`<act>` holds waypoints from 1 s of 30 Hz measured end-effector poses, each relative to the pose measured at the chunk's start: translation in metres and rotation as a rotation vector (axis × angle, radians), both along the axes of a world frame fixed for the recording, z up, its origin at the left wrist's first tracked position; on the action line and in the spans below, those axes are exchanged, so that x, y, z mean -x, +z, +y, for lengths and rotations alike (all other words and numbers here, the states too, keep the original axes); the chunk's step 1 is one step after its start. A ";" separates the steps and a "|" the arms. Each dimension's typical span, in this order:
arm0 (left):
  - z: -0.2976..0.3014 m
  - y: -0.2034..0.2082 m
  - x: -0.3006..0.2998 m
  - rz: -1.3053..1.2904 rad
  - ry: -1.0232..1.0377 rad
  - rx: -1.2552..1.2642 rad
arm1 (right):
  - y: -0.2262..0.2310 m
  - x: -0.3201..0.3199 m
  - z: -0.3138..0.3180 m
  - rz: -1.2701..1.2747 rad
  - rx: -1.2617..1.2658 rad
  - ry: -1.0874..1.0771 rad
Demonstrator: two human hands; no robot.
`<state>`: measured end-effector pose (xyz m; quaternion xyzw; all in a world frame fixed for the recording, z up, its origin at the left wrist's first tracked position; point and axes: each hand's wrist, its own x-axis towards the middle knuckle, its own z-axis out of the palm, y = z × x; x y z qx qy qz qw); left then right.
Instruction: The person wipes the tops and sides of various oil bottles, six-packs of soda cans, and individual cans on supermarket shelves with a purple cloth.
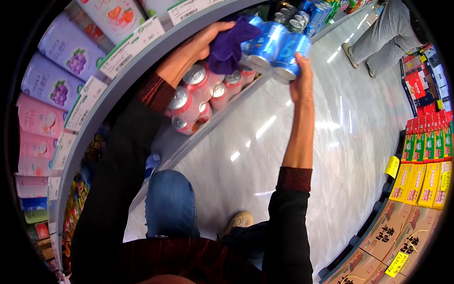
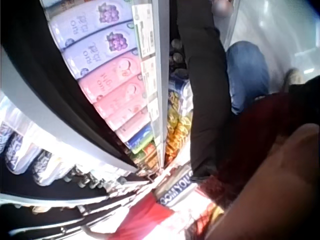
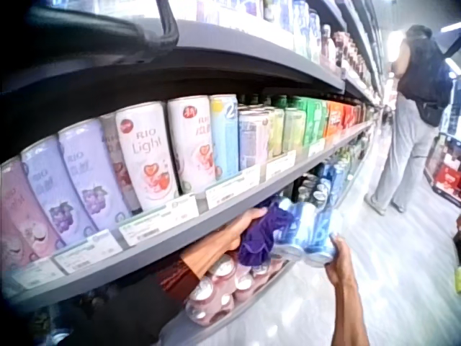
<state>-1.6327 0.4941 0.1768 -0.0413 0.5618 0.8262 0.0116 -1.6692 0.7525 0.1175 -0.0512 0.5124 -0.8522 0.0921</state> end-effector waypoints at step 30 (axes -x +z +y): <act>0.001 0.026 -0.296 0.472 -0.137 0.446 | -0.080 -0.287 -0.013 -0.591 0.374 0.549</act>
